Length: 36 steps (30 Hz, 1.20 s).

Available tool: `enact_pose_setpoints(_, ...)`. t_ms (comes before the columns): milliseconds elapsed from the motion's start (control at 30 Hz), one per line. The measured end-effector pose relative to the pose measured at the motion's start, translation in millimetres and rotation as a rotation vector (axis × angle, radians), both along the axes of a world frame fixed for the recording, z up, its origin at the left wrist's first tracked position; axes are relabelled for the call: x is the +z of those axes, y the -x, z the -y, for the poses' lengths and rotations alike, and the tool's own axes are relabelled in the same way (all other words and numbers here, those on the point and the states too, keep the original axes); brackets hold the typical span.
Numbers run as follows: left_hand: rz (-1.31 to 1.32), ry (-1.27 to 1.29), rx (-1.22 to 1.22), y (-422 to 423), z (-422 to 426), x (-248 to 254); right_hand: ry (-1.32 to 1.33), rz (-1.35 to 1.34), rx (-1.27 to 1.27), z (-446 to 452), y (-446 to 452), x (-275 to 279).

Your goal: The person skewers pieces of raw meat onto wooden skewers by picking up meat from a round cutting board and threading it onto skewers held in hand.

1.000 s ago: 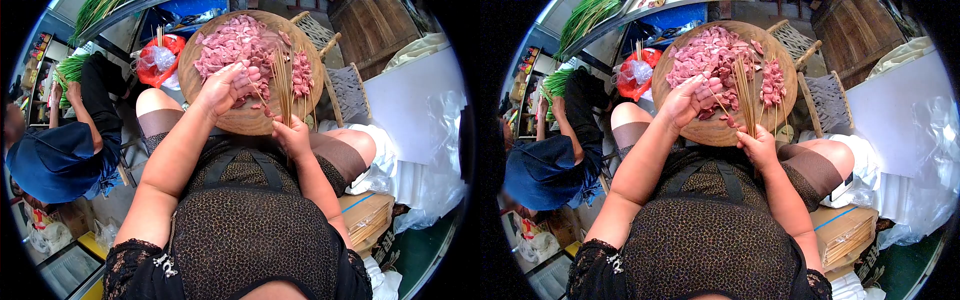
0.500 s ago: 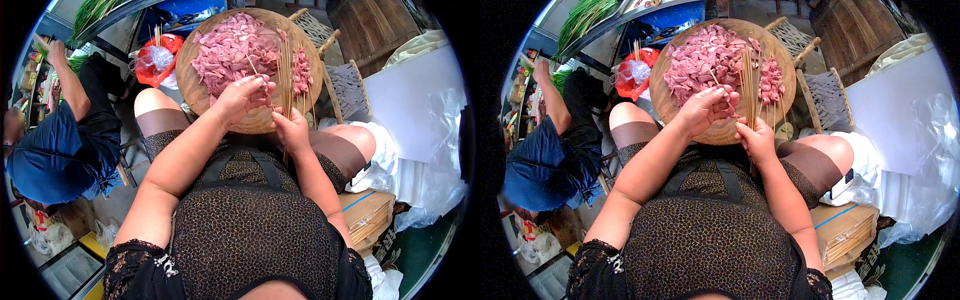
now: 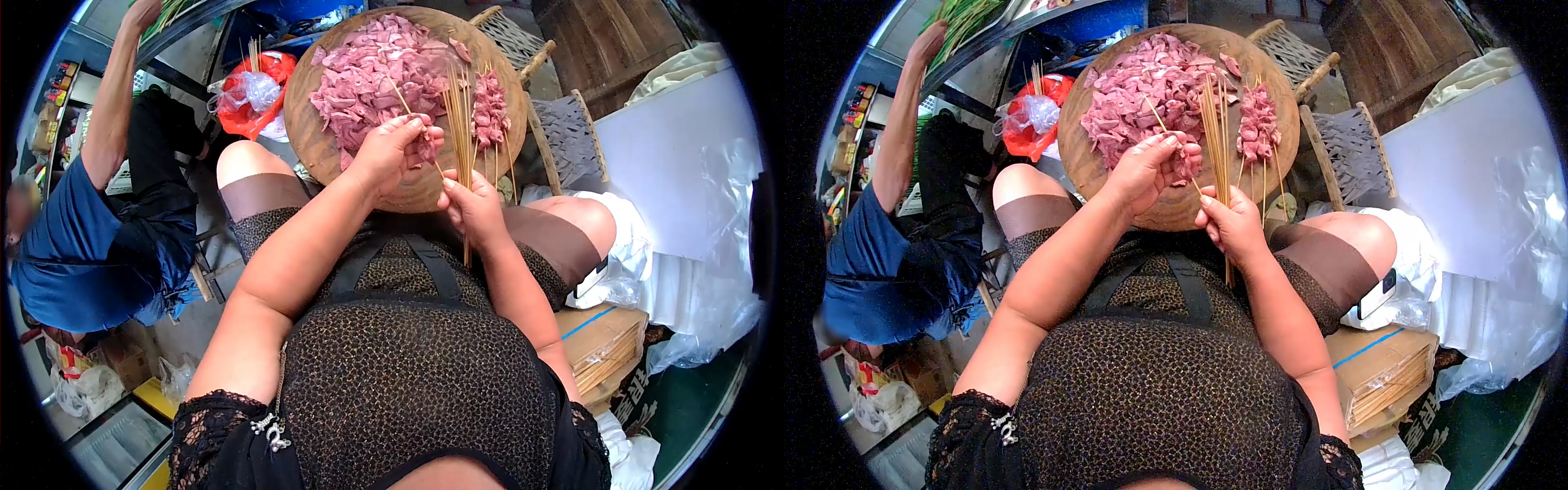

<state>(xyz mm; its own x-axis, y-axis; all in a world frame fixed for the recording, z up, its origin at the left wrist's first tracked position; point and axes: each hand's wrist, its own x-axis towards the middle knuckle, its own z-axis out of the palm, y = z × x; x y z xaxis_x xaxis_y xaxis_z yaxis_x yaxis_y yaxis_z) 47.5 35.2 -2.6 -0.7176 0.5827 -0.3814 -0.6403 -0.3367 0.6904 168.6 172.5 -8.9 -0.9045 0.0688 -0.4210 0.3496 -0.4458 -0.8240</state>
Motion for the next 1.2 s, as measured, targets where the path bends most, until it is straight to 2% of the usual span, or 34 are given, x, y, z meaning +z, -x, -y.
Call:
enact_pose_setpoints(233,0.024,-0.001,-0.018,-3.6,-3.5,1.6,-0.039,0.011,-0.013,0.7,2.6,2.0)
enact_pose_setpoints(267,0.05,0.058,-0.034,0.1,-2.8,4.8,-0.044,0.001,-0.021,-0.4,3.2,1.6)
enact_pose_setpoints(300,-0.074,0.021,-0.084,7.6,1.4,-2.6,-0.044,0.004,-0.022,-2.4,3.9,1.7)
enact_pose_setpoints(400,-0.398,0.33,-0.057,28.7,12.0,8.6,-0.02,-0.051,-0.171,-10.7,4.1,8.4)
enact_pose_setpoints(433,-0.4,0.33,-0.057,30.1,17.4,7.8,-0.02,-0.052,-0.171,-12.8,3.7,7.6)
enact_pose_setpoints(500,-0.933,0.879,-0.292,28.7,25.6,6.3,0.008,-0.097,-0.225,-15.9,2.7,2.8)
enact_pose_setpoints(533,-1.071,0.919,-0.215,20.3,25.8,7.2,0.012,-0.103,-0.23,-16.3,2.6,0.4)
enact_pose_setpoints(567,-1.071,0.919,-0.22,16.4,27.3,5.5,0.014,-0.102,-0.234,-15.9,2.0,-0.4)
enact_pose_setpoints(633,-1.371,1.078,-0.201,10.6,31.0,-2.8,0.026,-0.072,-0.229,-15.5,0.1,-1.1)
enact_pose_setpoints(700,-1.39,1.123,-0.217,5.5,38.1,-5.8,0.024,-0.064,-0.224,-15.9,-2.4,-2.2)
enact_pose_setpoints(767,-1.519,1.327,-0.199,3.8,45.5,-4.8,0.026,-0.063,-0.216,-16.0,-3.5,-2.9)
enact_pose_setpoints(833,-1.522,1.284,-0.234,9.3,53.0,-6.0,0.025,-0.057,-0.197,-15.0,-2.7,-3.0)
enact_pose_setpoints(933,-1.381,1.084,-0.332,22.8,61.0,-14.6,0.026,-0.049,-0.17,-12.1,-2.8,0.2)
enact_pose_setpoints(1033,-1.449,1.07,-0.442,33.4,68.9,-12.8,0.031,-0.035,-0.133,-10.5,-3.3,-1.0)
enact_pose_setpoints(1067,-1.445,0.98,-0.337,31.8,69.2,-18.6,0.031,-0.036,-0.133,-10.0,-3.7,-1.6)
enact_pose_setpoints(1200,-1.51,1.078,-0.383,28.5,63.7,-10.6,0.025,-0.026,-0.101,-7.8,-3.7,-0.8)
